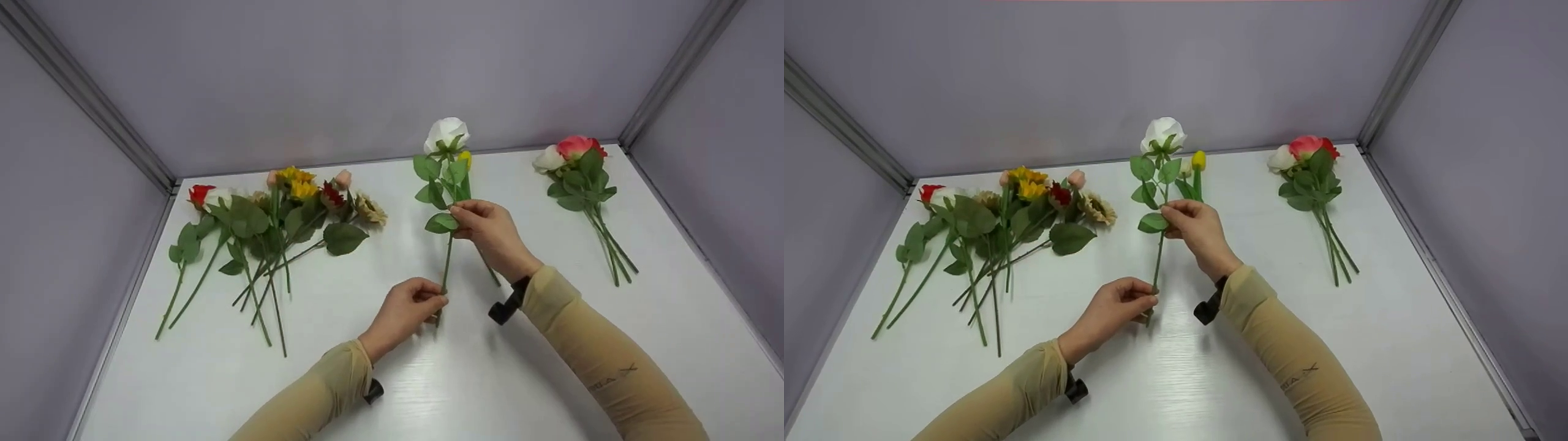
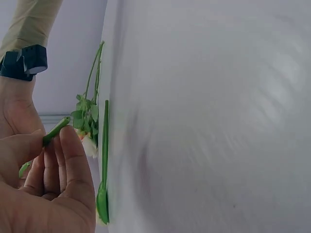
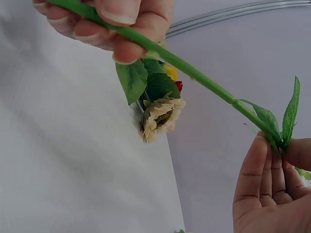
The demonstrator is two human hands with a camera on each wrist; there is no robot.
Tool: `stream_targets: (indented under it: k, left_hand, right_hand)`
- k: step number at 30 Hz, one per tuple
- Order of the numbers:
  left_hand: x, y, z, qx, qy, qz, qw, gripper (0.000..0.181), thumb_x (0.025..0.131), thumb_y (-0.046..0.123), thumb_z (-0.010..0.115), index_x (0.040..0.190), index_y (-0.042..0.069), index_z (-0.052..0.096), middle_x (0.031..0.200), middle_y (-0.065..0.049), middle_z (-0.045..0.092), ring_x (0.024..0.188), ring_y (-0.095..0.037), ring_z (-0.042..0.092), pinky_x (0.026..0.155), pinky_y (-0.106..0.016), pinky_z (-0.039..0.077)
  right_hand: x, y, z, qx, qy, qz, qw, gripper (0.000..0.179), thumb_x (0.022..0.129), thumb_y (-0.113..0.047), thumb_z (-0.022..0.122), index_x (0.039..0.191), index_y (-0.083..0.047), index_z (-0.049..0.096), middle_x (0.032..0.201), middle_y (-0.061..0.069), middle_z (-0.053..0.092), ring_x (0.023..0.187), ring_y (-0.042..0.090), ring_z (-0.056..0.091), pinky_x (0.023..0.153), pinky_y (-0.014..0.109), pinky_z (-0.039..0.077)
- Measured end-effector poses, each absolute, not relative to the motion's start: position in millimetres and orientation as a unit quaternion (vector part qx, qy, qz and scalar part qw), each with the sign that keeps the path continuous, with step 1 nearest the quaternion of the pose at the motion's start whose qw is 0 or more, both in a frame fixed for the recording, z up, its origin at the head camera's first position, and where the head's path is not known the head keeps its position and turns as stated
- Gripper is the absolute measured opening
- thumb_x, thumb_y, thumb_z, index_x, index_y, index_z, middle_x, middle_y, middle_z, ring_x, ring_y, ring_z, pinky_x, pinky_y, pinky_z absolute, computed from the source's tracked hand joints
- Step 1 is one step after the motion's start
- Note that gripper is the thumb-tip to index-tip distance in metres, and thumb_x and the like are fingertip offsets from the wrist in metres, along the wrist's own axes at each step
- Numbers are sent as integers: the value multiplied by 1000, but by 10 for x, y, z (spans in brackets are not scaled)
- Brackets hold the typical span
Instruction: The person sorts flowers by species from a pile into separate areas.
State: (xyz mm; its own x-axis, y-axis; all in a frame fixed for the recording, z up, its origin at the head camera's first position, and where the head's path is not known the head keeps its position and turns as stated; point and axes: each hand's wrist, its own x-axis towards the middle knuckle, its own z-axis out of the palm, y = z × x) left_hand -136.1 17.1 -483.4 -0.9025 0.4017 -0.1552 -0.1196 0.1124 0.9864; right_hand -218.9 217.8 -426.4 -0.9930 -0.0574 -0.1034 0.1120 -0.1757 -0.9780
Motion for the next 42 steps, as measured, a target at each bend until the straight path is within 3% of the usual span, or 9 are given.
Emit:
stream_targets:
  k: [10, 16, 20, 30, 36, 42]
  left_hand:
    - [-1323, 203, -4884, 103, 710, 667, 203, 11, 96, 14, 73, 103, 6, 68, 93, -5, 69, 83, -16, 67, 71, -32, 60]
    - [-1325, 213, -4907, 97, 702, 677, 196, 11, 96, 13, 72, 103, 5, 68, 93, -6, 68, 83, -17, 67, 71, -34, 61]
    - [-1317, 220, -4913, 100, 703, 677, 192, 11, 97, 14, 71, 105, 5, 69, 94, -5, 69, 85, -18, 67, 71, -34, 60]
    - [-1317, 305, -4888, 109, 701, 675, 200, 24, 99, 16, 69, 116, 0, 69, 99, -4, 69, 88, -18, 69, 75, -34, 61]
    - [-1255, 365, -4826, 237, 794, 528, 189, 44, 105, 31, 62, 143, 10, 59, 123, 0, 66, 106, -13, 66, 86, -29, 56]
    - [-1217, 496, -4781, 445, 868, 213, 53, 53, 106, 39, 56, 155, 19, 46, 148, -1, 53, 136, -17, 50, 111, -30, 41]
  right_hand:
    - [-2089, 2170, -4307, 40, 610, -787, 80, 42, 101, -20, 68, 132, 7, 58, 111, 12, 64, 86, 18, 66, 84, 34, 59]
    - [-2023, 2140, -4333, 38, 595, -797, 98, 30, 105, -12, 58, 130, 5, 59, 113, 14, 64, 90, 23, 69, 89, 36, 58]
    - [-1977, 2132, -4372, 24, 609, -785, 111, 27, 101, -7, 63, 125, 5, 62, 109, 14, 68, 90, 24, 70, 88, 37, 59]
    - [-1908, 2239, -4370, 13, 693, -707, 138, 28, 94, -15, 77, 112, 5, 70, 110, 21, 71, 94, 26, 71, 87, 41, 60]
    - [-2018, 2548, -4237, 10, 768, -632, 101, 31, 95, -18, 75, 116, 4, 70, 111, 23, 71, 92, 24, 72, 82, 37, 61]
    - [-2181, 3212, -4127, 6, 899, -437, 28, 32, 100, -22, 68, 119, 3, 70, 110, 22, 71, 91, 27, 71, 79, 42, 60]
